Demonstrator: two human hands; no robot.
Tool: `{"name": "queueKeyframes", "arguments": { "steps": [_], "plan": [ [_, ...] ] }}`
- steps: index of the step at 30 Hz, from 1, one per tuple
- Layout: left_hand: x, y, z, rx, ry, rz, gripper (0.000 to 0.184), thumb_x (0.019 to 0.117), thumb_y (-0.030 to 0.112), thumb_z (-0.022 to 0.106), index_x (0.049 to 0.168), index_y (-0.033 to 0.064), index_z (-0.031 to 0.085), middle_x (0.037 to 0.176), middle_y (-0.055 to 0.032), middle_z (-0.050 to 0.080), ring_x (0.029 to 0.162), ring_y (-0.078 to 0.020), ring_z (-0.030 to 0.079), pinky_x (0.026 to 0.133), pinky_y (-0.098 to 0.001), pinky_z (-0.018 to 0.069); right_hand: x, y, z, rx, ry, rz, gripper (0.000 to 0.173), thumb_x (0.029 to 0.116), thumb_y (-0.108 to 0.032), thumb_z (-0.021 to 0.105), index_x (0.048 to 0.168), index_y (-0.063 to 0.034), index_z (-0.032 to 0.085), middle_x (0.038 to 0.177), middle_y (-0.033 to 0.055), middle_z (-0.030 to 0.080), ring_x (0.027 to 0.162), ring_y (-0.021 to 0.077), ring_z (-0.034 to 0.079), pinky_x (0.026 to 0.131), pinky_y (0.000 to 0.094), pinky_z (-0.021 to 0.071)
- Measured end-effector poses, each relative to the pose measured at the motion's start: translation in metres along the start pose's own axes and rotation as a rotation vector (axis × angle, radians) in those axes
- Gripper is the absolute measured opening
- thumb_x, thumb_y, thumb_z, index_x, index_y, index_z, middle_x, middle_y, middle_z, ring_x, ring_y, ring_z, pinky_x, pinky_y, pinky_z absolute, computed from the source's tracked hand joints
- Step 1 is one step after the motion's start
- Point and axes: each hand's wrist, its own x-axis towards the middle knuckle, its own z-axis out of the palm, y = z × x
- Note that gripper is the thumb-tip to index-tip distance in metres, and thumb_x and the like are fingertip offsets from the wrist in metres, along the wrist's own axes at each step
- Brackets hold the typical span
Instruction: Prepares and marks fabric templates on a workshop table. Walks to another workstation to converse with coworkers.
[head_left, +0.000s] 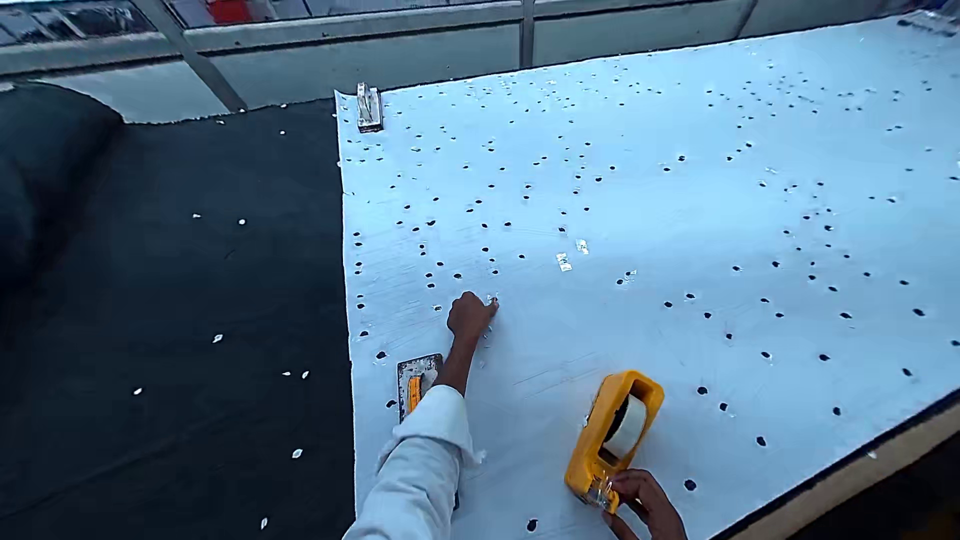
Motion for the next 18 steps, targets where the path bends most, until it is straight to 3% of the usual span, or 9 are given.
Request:
{"name": "queueKeyframes", "arguments": {
  "steps": [3, 5, 7, 10, 12, 14, 18],
  "plan": [
    [-0.051, -0.026, 0.024, -0.138, -0.016, 0.233, 0.044, 0.0945, 0.031, 0.075, 0.115, -0.0067, 0.065, 0.107, -0.0313, 0.067, 0.103, -0.0488, 0.065, 0.089, -0.0682, 0.0513, -0.001, 0.0, 0.005, -0.05, 0.037, -0.03, 0.035, 0.0814, -0.008, 0.084, 0.109, 0.0053, 0.067, 0.121, 0.0153, 0.061, 0.104, 0.0169, 0.067, 0.089, 0.0309, 0.0609],
    [-0.1, -0.05, 0.064, -0.248, -0.048, 0.394, 0.041, 0.0965, 0.037, 0.071, 0.108, -0.0027, 0.066, 0.088, -0.0208, 0.068, 0.082, -0.0359, 0.068, 0.078, -0.0572, 0.0574, 0.002, 0.004, 0.008, -0.116, 0.058, -0.075, 0.034, 0.0803, -0.013, 0.086, 0.104, 0.0042, 0.068, 0.117, 0.0151, 0.063, 0.098, 0.0159, 0.067, 0.085, 0.0294, 0.0604],
    [-0.156, -0.066, 0.095, -0.358, -0.178, 0.45, 0.041, 0.0969, 0.041, 0.068, 0.105, 0.0017, 0.069, 0.083, -0.0101, 0.07, 0.075, -0.0229, 0.07, 0.074, -0.0451, 0.0597, 0.007, 0.005, 0.006, -0.188, 0.046, -0.132, 0.032, 0.0808, -0.016, 0.086, 0.101, 0.0024, 0.069, 0.112, 0.0143, 0.065, 0.094, 0.0153, 0.068, 0.084, 0.0293, 0.0602],
    [-0.235, -0.075, 0.13, -0.487, -0.238, 0.506, 0.038, 0.0967, 0.042, 0.068, 0.11, 0.0064, 0.072, 0.101, -0.0069, 0.072, 0.083, -0.0168, 0.069, 0.074, -0.0374, 0.0597, 0.015, 0.005, -0.005, -0.29, 0.004, -0.191, 0.029, 0.0833, -0.018, 0.084, 0.102, -0.0005, 0.071, 0.106, 0.012, 0.069, 0.093, 0.0146, 0.069, 0.085, 0.0296, 0.0597],
    [-0.26, -0.073, 0.147, -0.508, -0.195, 0.514, 0.044, 0.0953, 0.046, 0.069, 0.12, 0.0104, 0.072, 0.116, -0.0085, 0.067, 0.089, -0.0153, 0.066, 0.072, -0.0329, 0.0574, 0.026, 0.007, -0.014, -0.283, 0.028, -0.206, 0.025, 0.0816, -0.013, 0.083, 0.101, -0.0024, 0.073, 0.103, 0.009, 0.07, 0.091, 0.0133, 0.069, 0.084, 0.0289, 0.0602],
    [-0.272, -0.065, 0.16, -0.504, -0.156, 0.488, 0.05, 0.0952, 0.048, 0.068, 0.129, 0.0118, 0.068, 0.122, -0.0096, 0.064, 0.092, -0.0144, 0.066, 0.074, -0.0303, 0.058, 0.036, 0.013, -0.027, -0.262, 0.051, -0.215, 0.024, 0.0782, -0.012, 0.083, 0.099, -0.0048, 0.075, 0.101, 0.0057, 0.071, 0.09, 0.011, 0.069, 0.082, 0.0272, 0.0606],
    [-0.274, -0.038, 0.168, -0.459, -0.103, 0.377, 0.04, 0.0953, 0.045, 0.067, 0.116, 0.0118, 0.074, 0.117, -0.0109, 0.063, 0.084, -0.0153, 0.064, 0.073, -0.0316, 0.0563, 0.048, 0.023, -0.047, -0.254, -0.024, -0.24, 0.026, 0.0799, -0.021, 0.084, 0.101, -0.0097, 0.075, 0.099, 0.0012, 0.07, 0.089, 0.0071, 0.068, 0.081, 0.0239, 0.06]
  ]
}}
